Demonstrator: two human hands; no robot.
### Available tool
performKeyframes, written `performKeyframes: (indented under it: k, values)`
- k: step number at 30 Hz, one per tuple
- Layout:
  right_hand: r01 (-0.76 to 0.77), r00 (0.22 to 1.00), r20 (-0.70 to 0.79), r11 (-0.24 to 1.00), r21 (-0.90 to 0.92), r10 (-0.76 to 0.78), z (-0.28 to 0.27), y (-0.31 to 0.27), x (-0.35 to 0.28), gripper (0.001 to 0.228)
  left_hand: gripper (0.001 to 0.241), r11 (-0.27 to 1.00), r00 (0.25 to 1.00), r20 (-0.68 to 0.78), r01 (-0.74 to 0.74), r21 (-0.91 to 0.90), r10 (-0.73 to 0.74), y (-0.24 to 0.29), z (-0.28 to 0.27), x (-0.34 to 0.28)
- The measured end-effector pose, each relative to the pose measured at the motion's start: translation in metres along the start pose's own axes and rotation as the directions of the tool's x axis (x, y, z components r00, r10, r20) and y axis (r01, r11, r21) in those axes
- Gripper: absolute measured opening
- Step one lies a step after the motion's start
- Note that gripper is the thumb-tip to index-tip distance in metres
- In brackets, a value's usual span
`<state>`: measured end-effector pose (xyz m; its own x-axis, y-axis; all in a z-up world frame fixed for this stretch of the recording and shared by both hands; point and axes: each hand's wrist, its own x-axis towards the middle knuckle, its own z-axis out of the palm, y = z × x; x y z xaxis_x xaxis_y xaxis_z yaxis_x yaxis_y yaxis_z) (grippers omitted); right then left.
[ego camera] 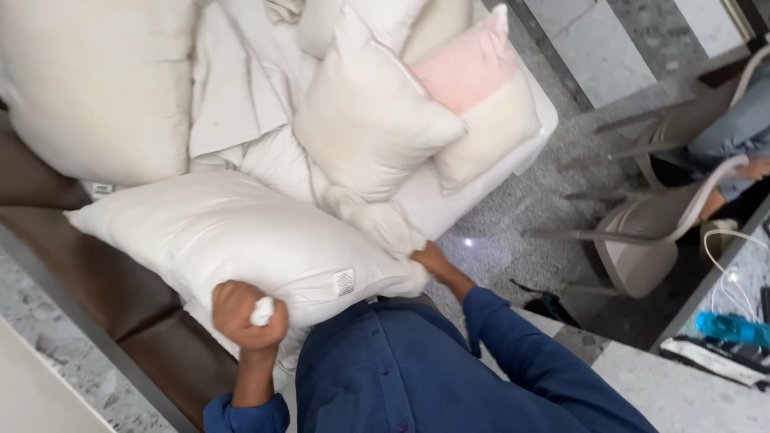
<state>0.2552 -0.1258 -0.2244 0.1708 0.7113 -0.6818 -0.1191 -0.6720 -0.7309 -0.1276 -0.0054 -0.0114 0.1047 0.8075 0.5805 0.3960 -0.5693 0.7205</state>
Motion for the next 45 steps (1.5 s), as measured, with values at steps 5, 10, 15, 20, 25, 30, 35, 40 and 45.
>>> performKeyframes:
  k: [5, 10, 15, 20, 25, 30, 35, 40, 45]
  values:
    - [0.066, 0.995, -0.055, 0.961, -0.27, -0.084, -0.011, -0.067, 0.016, 0.067, 0.006, 0.985, 0.973, -0.154, 0.172, -0.034, -0.175, -0.012, -0.04, 0.018]
    - [0.089, 0.98, -0.114, 0.875, -0.476, -0.162, -0.012, -0.162, 0.027, 0.072, 0.006, 0.981, 0.966, -0.169, 0.188, -0.052, -0.194, -0.02, -0.044, 0.017]
    - [0.064, 0.95, -0.189, 0.746, -0.663, -0.249, -0.028, -0.294, 0.018, 0.078, 0.007, 0.986, 0.974, -0.156, 0.16, -0.051, -0.166, -0.016, -0.033, 0.022]
    - [0.699, 0.685, -0.043, 0.674, -0.24, -0.727, -0.022, -0.434, 0.023, 0.074, 0.011, 0.989, 0.979, -0.147, 0.131, -0.07, -0.14, -0.015, -0.022, 0.024]
    - [0.756, 0.653, -0.058, 0.654, -0.015, -0.755, -0.041, -0.36, 0.099, 0.074, 0.02, 0.99, 0.97, -0.196, 0.137, -0.034, -0.141, -0.004, -0.022, 0.028]
    - [0.54, 0.828, 0.382, 0.766, -0.349, -0.41, 0.033, -0.177, 0.111, 0.064, 0.022, 0.981, 0.949, -0.248, 0.191, -0.046, -0.196, 0.006, -0.025, 0.025]
    - [-0.055, 0.843, 0.527, 0.992, -0.114, 0.108, 0.113, -0.163, 0.027, 0.076, 0.096, 0.407, 0.441, 0.022, 0.846, -0.345, -0.897, -0.099, -0.026, -0.039]
    - [-0.032, 0.878, 0.477, 0.999, -0.03, 0.042, 0.149, -0.154, -0.039, 0.078, 0.108, 0.133, 0.201, 0.345, 0.968, -0.212, -0.917, -0.284, -0.062, -0.162]
    - [0.044, 0.909, 0.411, 0.998, 0.055, -0.062, 0.161, -0.188, -0.05, 0.08, 0.1, 0.171, 0.226, 0.379, 0.97, -0.173, -0.897, -0.243, -0.102, -0.13]
